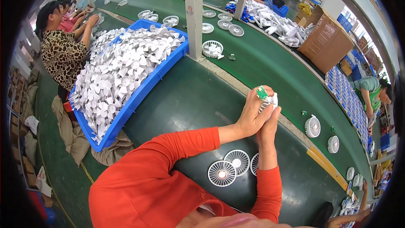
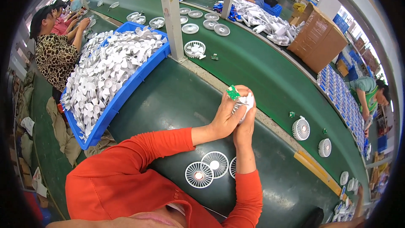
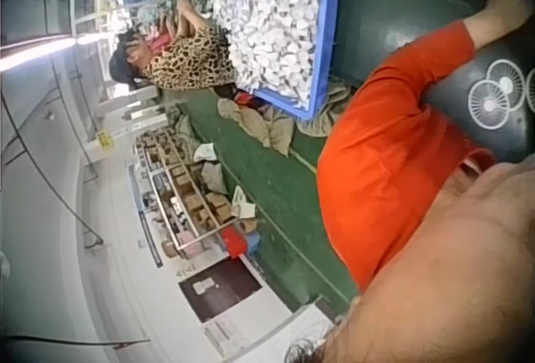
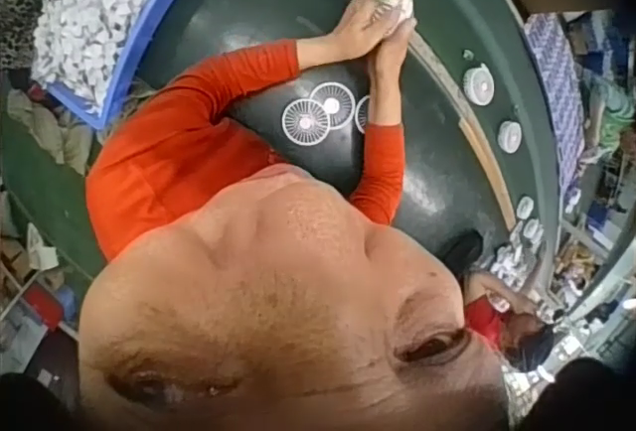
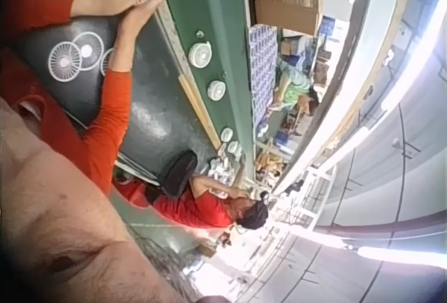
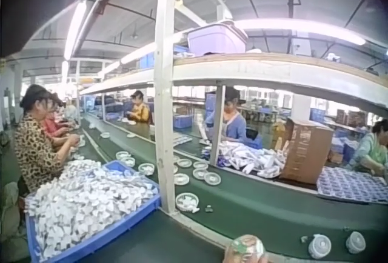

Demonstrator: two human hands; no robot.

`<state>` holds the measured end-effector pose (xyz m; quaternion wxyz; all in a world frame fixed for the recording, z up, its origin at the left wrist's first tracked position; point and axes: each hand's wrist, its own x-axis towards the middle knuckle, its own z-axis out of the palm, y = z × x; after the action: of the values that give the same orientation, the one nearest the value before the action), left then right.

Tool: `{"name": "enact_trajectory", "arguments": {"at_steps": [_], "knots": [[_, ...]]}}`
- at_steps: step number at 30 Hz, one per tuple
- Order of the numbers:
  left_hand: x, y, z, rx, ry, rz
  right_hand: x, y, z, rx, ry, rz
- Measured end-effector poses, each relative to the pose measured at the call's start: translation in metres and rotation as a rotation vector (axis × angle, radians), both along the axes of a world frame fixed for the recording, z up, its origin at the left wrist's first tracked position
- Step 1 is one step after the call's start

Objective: Assembling small portable fans by snapping together grilles and motor components on a production line.

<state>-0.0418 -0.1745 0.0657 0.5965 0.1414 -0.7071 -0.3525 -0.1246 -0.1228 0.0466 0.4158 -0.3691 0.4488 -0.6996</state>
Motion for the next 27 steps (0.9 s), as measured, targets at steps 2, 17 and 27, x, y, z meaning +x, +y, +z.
{"name": "enact_trajectory", "arguments": {"at_steps": [2,17,27], "knots": [[0.005,0.001,-0.001,-0.019,-0.026,0.020,0.005,0.004,0.007,0.017,-0.082,0.026],[0.012,-0.111,-0.039,-0.173,-0.408,0.297,-0.088,0.012,0.008,0.399,1.518,-0.807],[0.037,-0.240,-0.029,-0.034,-1.088,0.429,0.038,0.041,0.043,0.060,1.357,0.583]]}}
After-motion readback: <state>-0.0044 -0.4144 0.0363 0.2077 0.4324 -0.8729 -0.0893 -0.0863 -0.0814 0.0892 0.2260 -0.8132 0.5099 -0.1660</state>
